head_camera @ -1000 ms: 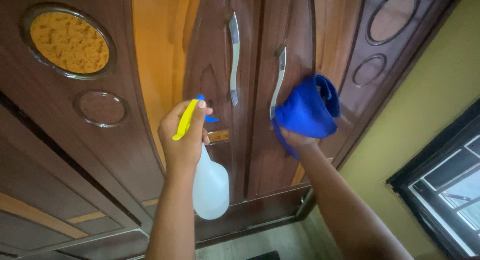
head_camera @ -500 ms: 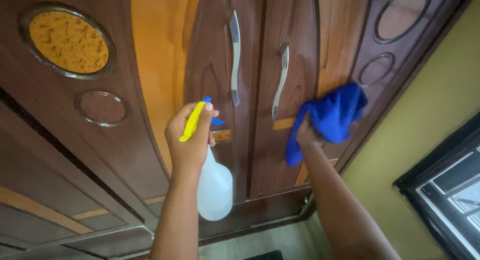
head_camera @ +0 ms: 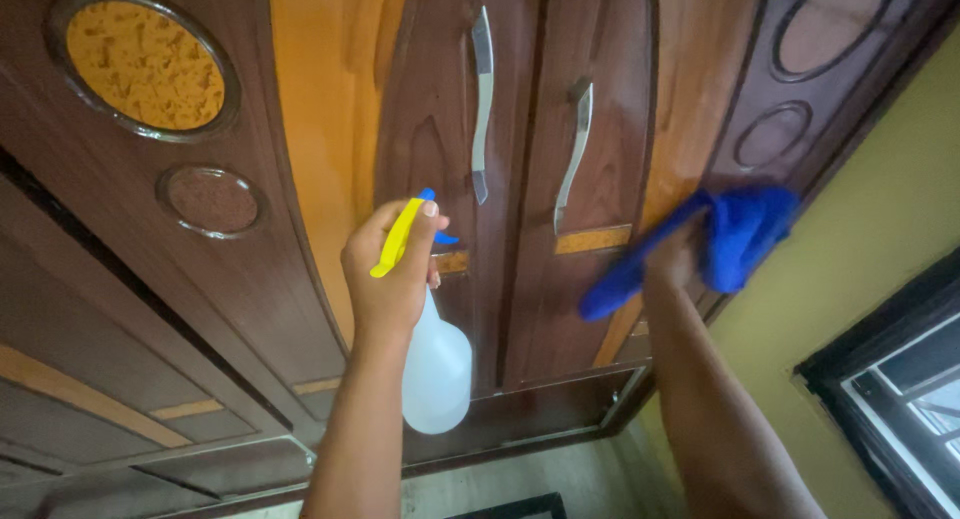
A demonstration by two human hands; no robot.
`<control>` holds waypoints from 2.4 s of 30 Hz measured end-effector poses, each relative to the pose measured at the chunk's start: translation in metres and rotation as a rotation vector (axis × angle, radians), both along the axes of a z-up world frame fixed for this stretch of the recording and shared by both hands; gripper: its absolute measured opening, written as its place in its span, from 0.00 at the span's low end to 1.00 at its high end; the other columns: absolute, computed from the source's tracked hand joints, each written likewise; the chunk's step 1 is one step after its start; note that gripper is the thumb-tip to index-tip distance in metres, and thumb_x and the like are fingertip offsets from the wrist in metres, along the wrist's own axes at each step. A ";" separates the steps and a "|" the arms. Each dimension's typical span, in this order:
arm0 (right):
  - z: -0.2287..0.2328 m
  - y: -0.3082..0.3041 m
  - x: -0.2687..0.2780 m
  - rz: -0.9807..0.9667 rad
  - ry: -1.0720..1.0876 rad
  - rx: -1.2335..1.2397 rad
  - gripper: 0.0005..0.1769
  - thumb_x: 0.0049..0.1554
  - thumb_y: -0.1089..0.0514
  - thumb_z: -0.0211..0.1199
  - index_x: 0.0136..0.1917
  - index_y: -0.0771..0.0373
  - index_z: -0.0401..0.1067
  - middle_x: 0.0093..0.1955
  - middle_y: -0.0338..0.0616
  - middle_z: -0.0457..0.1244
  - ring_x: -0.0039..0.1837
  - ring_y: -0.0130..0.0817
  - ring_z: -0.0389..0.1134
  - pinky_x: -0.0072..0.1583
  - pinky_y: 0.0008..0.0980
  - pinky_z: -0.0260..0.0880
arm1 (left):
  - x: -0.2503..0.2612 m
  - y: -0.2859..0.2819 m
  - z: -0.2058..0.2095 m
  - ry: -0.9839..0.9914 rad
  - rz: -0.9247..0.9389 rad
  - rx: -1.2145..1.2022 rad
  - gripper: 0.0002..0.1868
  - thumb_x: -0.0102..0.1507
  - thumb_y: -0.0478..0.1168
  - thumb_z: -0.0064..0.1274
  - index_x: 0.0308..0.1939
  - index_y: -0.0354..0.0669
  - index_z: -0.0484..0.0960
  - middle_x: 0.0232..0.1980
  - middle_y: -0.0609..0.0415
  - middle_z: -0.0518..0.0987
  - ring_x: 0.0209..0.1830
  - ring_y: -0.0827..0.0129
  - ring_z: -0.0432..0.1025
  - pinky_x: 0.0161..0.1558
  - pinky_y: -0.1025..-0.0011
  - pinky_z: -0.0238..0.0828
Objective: The person cleans the doors of a large wooden cabinet by spraying liquid from a bottle and wiping the surface with a blue cloth.
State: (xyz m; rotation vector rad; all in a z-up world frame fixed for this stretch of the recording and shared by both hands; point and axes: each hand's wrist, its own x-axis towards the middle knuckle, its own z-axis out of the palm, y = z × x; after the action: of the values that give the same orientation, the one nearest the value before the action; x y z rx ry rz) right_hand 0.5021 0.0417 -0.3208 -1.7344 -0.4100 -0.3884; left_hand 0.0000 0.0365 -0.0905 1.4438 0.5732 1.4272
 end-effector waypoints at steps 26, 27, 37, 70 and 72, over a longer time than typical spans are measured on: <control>0.023 -0.039 0.043 0.068 0.482 0.274 0.50 0.62 0.23 0.31 0.75 0.64 0.62 0.71 0.47 0.64 0.70 0.42 0.66 0.71 0.33 0.61 | 0.015 0.010 -0.020 -0.049 -0.060 -0.055 0.18 0.65 0.48 0.58 0.45 0.34 0.83 0.36 0.53 0.84 0.17 0.80 0.67 0.20 0.78 0.65; 0.024 -0.038 0.030 0.059 0.522 0.401 0.51 0.62 0.22 0.32 0.74 0.66 0.64 0.70 0.49 0.66 0.68 0.43 0.68 0.70 0.34 0.64 | 0.015 0.010 -0.020 -0.052 -0.066 -0.062 0.18 0.65 0.47 0.59 0.44 0.33 0.83 0.36 0.53 0.84 0.18 0.80 0.67 0.20 0.78 0.65; 0.025 0.004 -0.070 -0.104 0.339 0.117 0.50 0.65 0.24 0.36 0.66 0.74 0.69 0.62 0.65 0.65 0.62 0.61 0.67 0.65 0.50 0.63 | 0.004 0.003 -0.015 -0.037 -0.048 -0.038 0.17 0.64 0.47 0.58 0.43 0.34 0.84 0.34 0.54 0.83 0.17 0.80 0.67 0.20 0.78 0.65; 0.036 0.024 -0.300 0.197 -0.188 -0.106 0.38 0.71 0.37 0.39 0.80 0.68 0.51 0.82 0.68 0.44 0.82 0.64 0.41 0.78 0.49 0.38 | -0.017 -0.016 -0.009 -0.100 -0.112 -0.019 0.17 0.65 0.46 0.57 0.44 0.33 0.84 0.35 0.54 0.84 0.17 0.80 0.67 0.20 0.78 0.65; 0.024 0.021 -0.308 0.221 -0.285 -0.108 0.40 0.70 0.35 0.40 0.81 0.65 0.50 0.85 0.61 0.43 0.85 0.59 0.39 0.82 0.46 0.36 | -0.019 -0.015 -0.010 -0.081 -0.098 -0.021 0.16 0.65 0.46 0.57 0.43 0.33 0.84 0.34 0.54 0.83 0.17 0.80 0.67 0.20 0.78 0.65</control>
State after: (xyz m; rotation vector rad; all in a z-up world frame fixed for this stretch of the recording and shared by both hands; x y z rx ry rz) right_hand 0.1937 0.0629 -0.2970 -1.7197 -0.8341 -0.4609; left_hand -0.0192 0.0211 -0.1001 1.3727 0.4596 1.3918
